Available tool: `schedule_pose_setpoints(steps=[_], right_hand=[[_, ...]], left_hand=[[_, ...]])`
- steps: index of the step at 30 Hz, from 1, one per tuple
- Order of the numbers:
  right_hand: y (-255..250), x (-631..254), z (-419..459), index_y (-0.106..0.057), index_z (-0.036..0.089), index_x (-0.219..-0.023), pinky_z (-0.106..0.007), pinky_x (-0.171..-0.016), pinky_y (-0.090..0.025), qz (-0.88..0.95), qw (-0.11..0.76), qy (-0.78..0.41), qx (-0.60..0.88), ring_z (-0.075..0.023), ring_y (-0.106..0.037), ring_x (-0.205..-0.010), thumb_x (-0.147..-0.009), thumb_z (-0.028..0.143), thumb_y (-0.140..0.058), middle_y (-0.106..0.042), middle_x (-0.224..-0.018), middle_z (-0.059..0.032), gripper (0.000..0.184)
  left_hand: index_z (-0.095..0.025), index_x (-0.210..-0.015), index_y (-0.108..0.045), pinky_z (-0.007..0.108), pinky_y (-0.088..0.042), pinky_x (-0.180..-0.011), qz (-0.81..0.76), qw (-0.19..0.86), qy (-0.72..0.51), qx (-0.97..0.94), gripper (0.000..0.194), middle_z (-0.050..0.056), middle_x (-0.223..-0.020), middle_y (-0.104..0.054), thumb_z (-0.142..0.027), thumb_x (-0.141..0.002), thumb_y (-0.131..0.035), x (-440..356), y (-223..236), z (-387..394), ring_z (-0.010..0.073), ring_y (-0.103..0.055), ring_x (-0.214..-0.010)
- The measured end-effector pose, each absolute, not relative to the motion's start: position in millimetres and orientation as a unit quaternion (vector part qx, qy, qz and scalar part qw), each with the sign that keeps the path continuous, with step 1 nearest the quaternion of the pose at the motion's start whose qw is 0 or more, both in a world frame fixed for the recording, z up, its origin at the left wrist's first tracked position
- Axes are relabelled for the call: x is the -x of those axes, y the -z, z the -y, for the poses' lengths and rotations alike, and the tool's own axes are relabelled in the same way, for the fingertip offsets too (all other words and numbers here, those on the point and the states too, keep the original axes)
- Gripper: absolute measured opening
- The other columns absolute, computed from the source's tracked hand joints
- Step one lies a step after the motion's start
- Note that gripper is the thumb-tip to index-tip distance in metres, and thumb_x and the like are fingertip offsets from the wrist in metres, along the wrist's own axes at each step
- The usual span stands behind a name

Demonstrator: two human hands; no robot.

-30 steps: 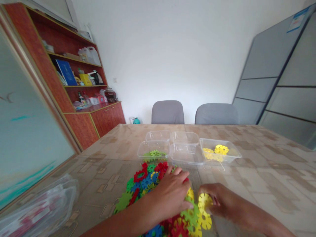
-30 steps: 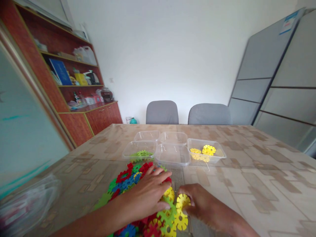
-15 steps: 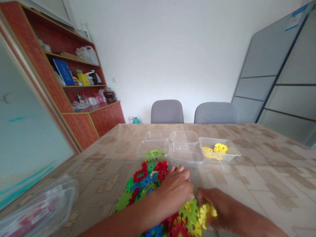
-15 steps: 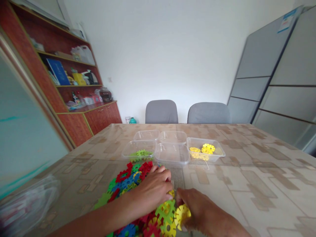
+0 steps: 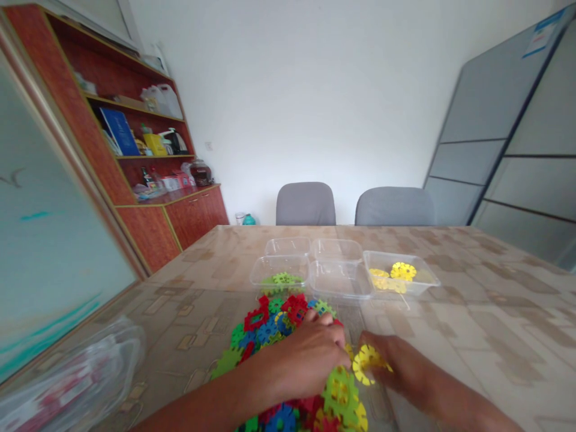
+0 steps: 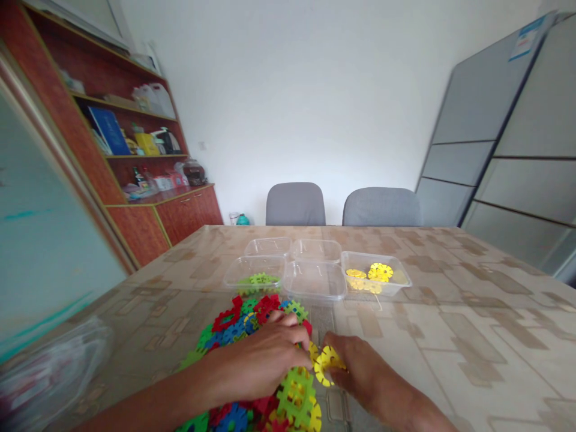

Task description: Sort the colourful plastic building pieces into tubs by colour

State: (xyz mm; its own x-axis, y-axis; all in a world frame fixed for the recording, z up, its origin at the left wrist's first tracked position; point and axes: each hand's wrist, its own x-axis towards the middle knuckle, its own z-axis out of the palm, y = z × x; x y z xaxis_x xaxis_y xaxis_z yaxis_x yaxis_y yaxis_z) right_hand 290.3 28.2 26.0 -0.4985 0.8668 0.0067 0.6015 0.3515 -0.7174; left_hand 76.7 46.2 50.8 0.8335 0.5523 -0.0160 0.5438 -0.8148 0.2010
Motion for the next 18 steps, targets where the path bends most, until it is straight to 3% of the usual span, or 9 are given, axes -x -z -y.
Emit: schedule_pose_setpoints(steps=[4, 8, 12, 18], right_hand=[[-29, -286, -24, -0.063, 0.02, -0.089, -0.035, -0.08, -0.05, 0.805, 0.184, -0.354, 0.44, -0.0236, -0.063, -0.088, -0.084, 0.024, -0.049, -0.07, -0.094, -0.0052, 0.016], [-39, -279, -19, -0.065, 0.021, -0.091, -0.033, -0.082, -0.049, 0.802, 0.202, -0.387, 0.408, -0.0229, -0.064, -0.09, -0.082, 0.021, -0.048, -0.072, -0.099, -0.0051, 0.019], [-44, -274, -18, -0.065, 0.02, -0.093, -0.032, -0.081, -0.049, 0.796, 0.213, -0.396, 0.405, -0.0234, -0.064, -0.09, -0.081, 0.021, -0.048, -0.072, -0.1, -0.005, 0.02], [-23, -271, -27, -0.059, 0.017, -0.079, -0.027, -0.061, -0.046, 0.786, 0.223, -0.397, 0.418, -0.02, -0.059, -0.072, -0.082, 0.03, -0.052, -0.069, -0.08, -0.0038, 0.015]], left_hand=[[-0.025, -0.097, -0.066, 0.041, -0.031, -0.098, -0.266, 0.128, -0.006, -0.955, 0.033, 0.002, -0.11, -0.064, -0.01, -0.068, -0.07, -72, -55, -46, 0.0273, -0.052, -0.107], [-0.022, -0.089, -0.062, 0.038, -0.033, -0.097, -0.256, 0.137, -0.024, -0.957, 0.022, 0.002, -0.094, -0.067, -0.016, -0.072, -0.075, -70, -60, -43, 0.0244, -0.055, -0.101], [-0.022, -0.091, -0.061, 0.034, -0.035, -0.091, -0.293, 0.137, -0.045, -0.945, 0.032, 0.001, -0.09, -0.066, -0.027, -0.068, -0.084, -68, -61, -43, 0.0228, -0.056, -0.097], [-0.021, -0.085, -0.068, 0.029, -0.037, -0.076, -0.3, 0.112, -0.044, -0.946, 0.025, 0.002, -0.078, -0.067, -0.04, -0.073, -0.079, -64, -61, -51, 0.0216, -0.06, -0.084]])
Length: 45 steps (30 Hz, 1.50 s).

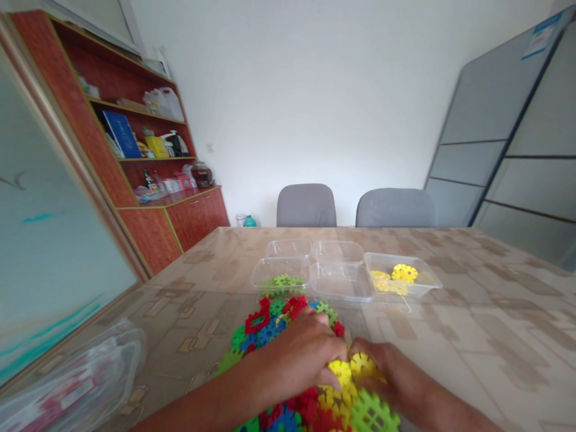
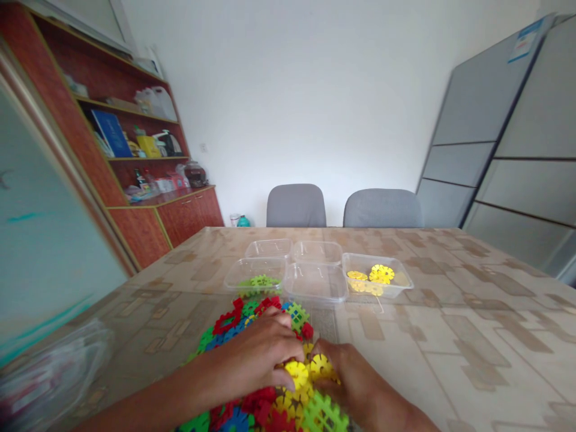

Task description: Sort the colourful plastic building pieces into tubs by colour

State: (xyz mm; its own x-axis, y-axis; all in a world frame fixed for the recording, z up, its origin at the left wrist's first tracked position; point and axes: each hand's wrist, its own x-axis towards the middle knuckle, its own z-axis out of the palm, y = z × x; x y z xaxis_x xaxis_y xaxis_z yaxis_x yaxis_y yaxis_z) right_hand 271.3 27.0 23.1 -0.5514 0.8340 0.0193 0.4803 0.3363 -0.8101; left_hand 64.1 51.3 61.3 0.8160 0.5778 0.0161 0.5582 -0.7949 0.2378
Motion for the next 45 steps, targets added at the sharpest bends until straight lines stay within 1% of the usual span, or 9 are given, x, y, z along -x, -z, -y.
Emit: schedule_pose_setpoints(steps=[4, 10, 16, 21, 26, 29, 34, 42, 45], right_hand=[[-5, -277, -39, -0.053, 0.019, -0.077, -0.024, -0.056, -0.039, 0.77, 0.274, -0.394, 0.419, -0.015, -0.051, -0.065, -0.083, 0.038, -0.057, -0.059, -0.071, 0.0015, 0.021], [7, -268, -49, -0.049, 0.02, -0.082, -0.022, -0.049, -0.031, 0.683, 0.351, -0.487, 0.415, -0.0113, -0.039, -0.058, -0.083, 0.057, -0.057, -0.043, -0.065, 0.0051, 0.038], [-3, -257, -37, -0.054, 0.023, -0.098, -0.021, -0.048, -0.032, 0.609, 0.325, -0.603, 0.4, -0.0112, -0.045, -0.056, -0.077, 0.066, -0.059, -0.051, -0.069, 0.0044, 0.047], [-14, -255, -29, -0.06, 0.024, -0.102, -0.024, -0.052, -0.041, 0.56, 0.315, -0.638, 0.424, -0.0159, -0.056, -0.064, -0.086, 0.064, -0.047, -0.059, -0.075, 0.0, 0.045], [-12, -258, -45, -0.059, 0.02, -0.085, -0.022, -0.047, -0.038, 0.649, 0.371, -0.52, 0.414, -0.0119, -0.047, -0.054, -0.074, 0.07, -0.057, -0.052, -0.064, 0.0033, 0.051], [-23, -282, -64, -0.057, 0.02, -0.082, -0.023, -0.045, -0.04, 0.66, 0.382, -0.426, 0.486, -0.0146, -0.051, -0.055, -0.077, 0.066, -0.053, -0.054, -0.064, 0.0016, 0.046], [-53, -347, -118, -0.058, 0.019, -0.095, -0.03, -0.054, -0.045, 0.658, 0.387, -0.11, 0.637, -0.0216, -0.06, -0.061, -0.078, 0.055, -0.044, -0.065, -0.071, -0.0056, 0.042], [-45, -384, -169, -0.064, 0.024, -0.07, -0.033, -0.057, -0.047, 0.681, 0.34, -0.071, 0.645, -0.0269, -0.067, -0.064, -0.069, 0.038, -0.05, -0.073, -0.071, -0.009, 0.02], [-45, -380, -155, -0.067, 0.023, -0.077, -0.036, -0.064, -0.05, 0.704, 0.331, -0.076, 0.623, -0.0293, -0.069, -0.074, -0.074, 0.039, -0.048, -0.075, -0.081, -0.0101, 0.025]], left_hand=[[-0.019, -0.087, -0.067, 0.024, -0.038, -0.079, -0.335, 0.166, -0.126, -0.919, 0.007, 0.001, -0.089, -0.069, -0.02, -0.082, -0.071, -57, -63, -52, 0.0184, -0.061, -0.089], [-0.021, -0.101, -0.067, 0.018, -0.035, -0.057, -0.404, 0.351, -0.237, -0.811, 0.027, -0.005, -0.071, -0.061, -0.012, -0.075, -0.067, -55, -51, -54, 0.0118, -0.056, -0.065], [-0.022, -0.104, -0.068, 0.019, -0.036, -0.056, -0.44, 0.375, -0.253, -0.776, 0.036, -0.004, -0.072, -0.061, -0.012, -0.07, -0.065, -58, -34, -56, 0.0132, -0.054, -0.066], [-0.022, -0.098, -0.068, 0.019, -0.035, -0.056, -0.443, 0.343, -0.265, -0.785, 0.029, -0.004, -0.071, -0.06, -0.013, -0.07, -0.065, -66, -27, -56, 0.0126, -0.054, -0.065], [-0.02, -0.105, -0.061, 0.02, -0.038, -0.058, -0.463, 0.315, -0.295, -0.774, 0.039, -0.005, -0.072, -0.059, -0.015, -0.068, -0.069, -81, -32, -59, 0.0136, -0.055, -0.066], [-0.02, -0.112, -0.059, 0.022, -0.043, -0.065, -0.456, 0.329, -0.325, -0.761, 0.043, -0.002, -0.08, -0.062, -0.014, -0.07, -0.067, -77, -42, -59, 0.0141, -0.058, -0.07], [-0.02, -0.113, -0.06, 0.023, -0.044, -0.067, -0.457, 0.306, -0.37, -0.749, 0.032, 0.001, -0.089, -0.065, -0.018, -0.081, -0.056, -42, -58, -57, 0.0144, -0.06, -0.076], [-0.019, -0.112, -0.062, 0.023, -0.045, -0.063, -0.536, 0.262, -0.313, -0.739, 0.029, 0.003, -0.095, -0.068, -0.028, -0.086, -0.052, 40, -60, -55, 0.0163, -0.061, -0.074], [-0.02, -0.106, -0.065, 0.023, -0.046, -0.063, -0.551, 0.236, -0.281, -0.749, 0.025, 0.002, -0.09, -0.069, -0.031, -0.088, -0.052, 65, -59, -46, 0.0173, -0.062, -0.075]])
